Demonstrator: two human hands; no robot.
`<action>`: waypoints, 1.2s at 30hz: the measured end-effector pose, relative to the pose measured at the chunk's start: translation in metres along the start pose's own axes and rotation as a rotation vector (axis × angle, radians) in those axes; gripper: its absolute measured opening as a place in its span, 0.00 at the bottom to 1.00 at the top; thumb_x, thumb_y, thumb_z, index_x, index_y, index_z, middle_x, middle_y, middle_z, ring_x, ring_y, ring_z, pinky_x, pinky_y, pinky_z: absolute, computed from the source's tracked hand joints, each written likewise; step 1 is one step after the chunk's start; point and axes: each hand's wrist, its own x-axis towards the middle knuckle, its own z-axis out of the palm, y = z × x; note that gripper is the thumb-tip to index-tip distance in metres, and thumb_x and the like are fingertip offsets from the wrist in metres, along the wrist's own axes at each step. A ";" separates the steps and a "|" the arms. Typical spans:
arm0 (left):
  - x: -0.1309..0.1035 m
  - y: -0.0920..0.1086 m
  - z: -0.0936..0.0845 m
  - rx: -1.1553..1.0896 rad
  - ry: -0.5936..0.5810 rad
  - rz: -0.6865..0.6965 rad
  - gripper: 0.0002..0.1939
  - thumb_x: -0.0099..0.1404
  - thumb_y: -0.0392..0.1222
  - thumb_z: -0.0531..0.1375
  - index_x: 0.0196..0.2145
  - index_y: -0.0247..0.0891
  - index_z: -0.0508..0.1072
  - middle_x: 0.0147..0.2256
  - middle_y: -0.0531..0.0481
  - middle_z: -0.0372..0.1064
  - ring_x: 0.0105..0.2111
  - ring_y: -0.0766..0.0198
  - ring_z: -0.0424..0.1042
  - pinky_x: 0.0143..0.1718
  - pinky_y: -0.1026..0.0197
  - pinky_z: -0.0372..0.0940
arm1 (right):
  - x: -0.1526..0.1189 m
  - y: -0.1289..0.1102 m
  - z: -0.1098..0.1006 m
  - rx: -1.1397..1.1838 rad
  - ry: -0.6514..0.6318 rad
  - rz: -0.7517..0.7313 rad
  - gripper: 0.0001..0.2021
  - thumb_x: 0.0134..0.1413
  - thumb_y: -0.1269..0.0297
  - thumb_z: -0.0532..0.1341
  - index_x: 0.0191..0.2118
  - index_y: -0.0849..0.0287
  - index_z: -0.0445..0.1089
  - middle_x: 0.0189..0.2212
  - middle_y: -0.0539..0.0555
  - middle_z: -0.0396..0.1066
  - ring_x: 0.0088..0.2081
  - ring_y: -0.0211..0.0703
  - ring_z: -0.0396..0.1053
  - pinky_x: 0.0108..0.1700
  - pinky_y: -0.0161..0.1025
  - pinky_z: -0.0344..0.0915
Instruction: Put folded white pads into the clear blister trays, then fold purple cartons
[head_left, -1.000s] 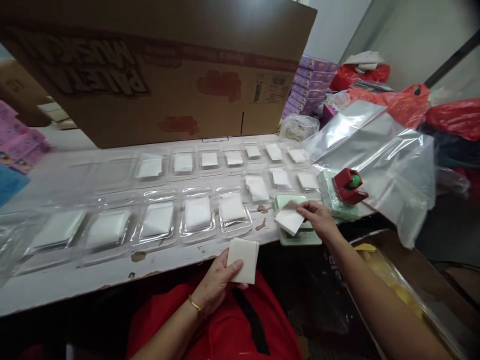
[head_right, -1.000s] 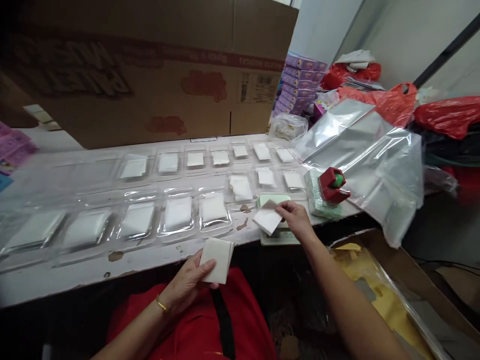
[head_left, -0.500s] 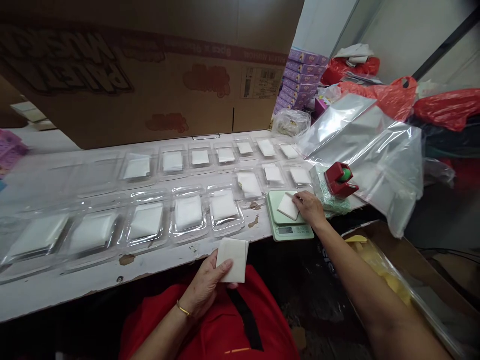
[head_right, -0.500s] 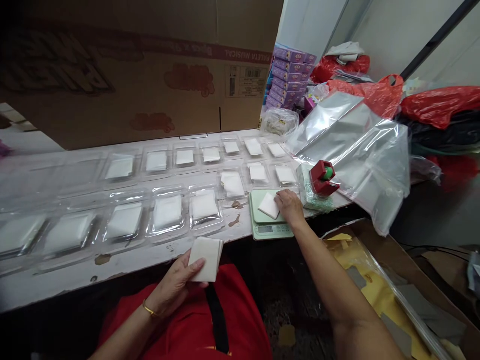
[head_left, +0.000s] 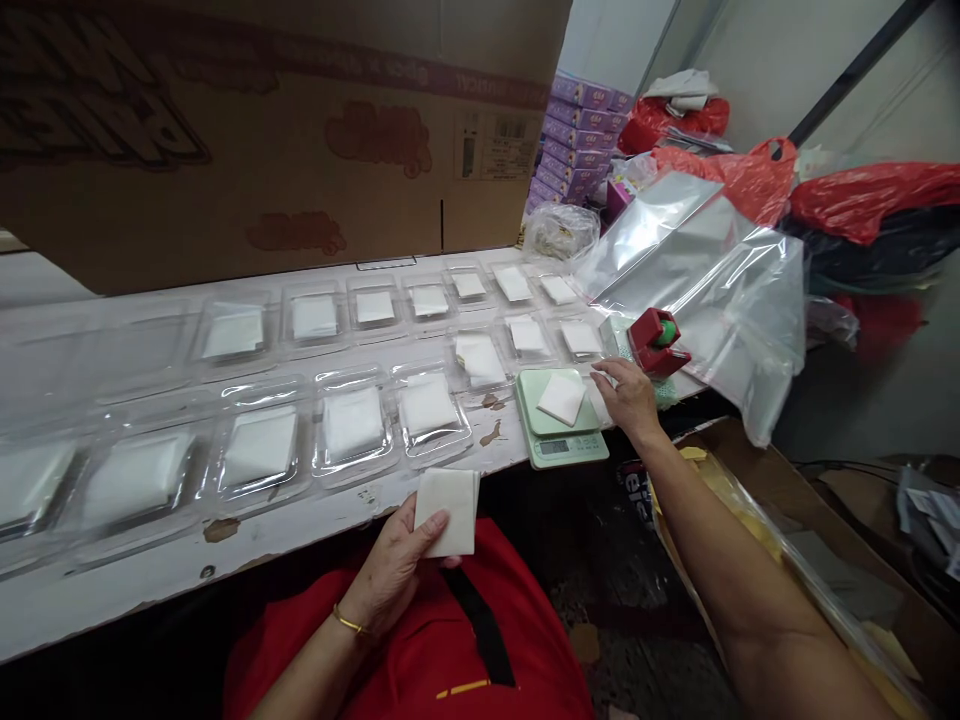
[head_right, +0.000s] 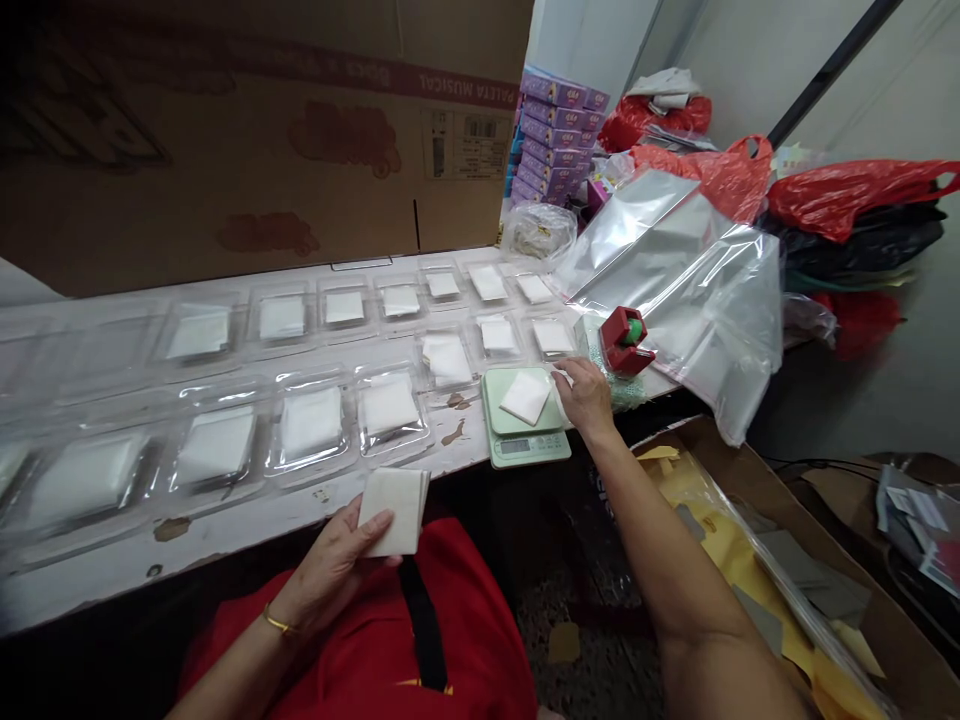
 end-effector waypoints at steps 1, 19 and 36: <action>0.001 0.000 0.000 0.005 0.003 0.003 0.19 0.57 0.43 0.58 0.46 0.37 0.64 0.37 0.46 0.67 0.30 0.65 0.67 0.23 0.64 0.67 | -0.001 -0.002 0.000 0.001 -0.013 -0.004 0.09 0.53 0.65 0.54 0.36 0.60 0.70 0.37 0.56 0.70 0.40 0.46 0.66 0.45 0.43 0.60; 0.005 -0.001 -0.005 0.031 -0.004 0.007 0.17 0.57 0.43 0.58 0.45 0.37 0.65 0.37 0.45 0.67 0.30 0.65 0.66 0.23 0.64 0.67 | -0.038 -0.038 0.018 -0.148 -0.346 -0.175 0.08 0.55 0.61 0.55 0.38 0.58 0.67 0.39 0.54 0.67 0.42 0.44 0.63 0.44 0.38 0.61; 0.006 -0.001 -0.006 0.015 -0.001 -0.025 0.17 0.57 0.43 0.59 0.45 0.38 0.65 0.35 0.47 0.67 0.29 0.66 0.66 0.23 0.65 0.67 | -0.035 -0.037 0.021 -0.206 -0.398 -0.144 0.11 0.58 0.61 0.52 0.36 0.56 0.71 0.38 0.52 0.69 0.41 0.39 0.65 0.41 0.33 0.59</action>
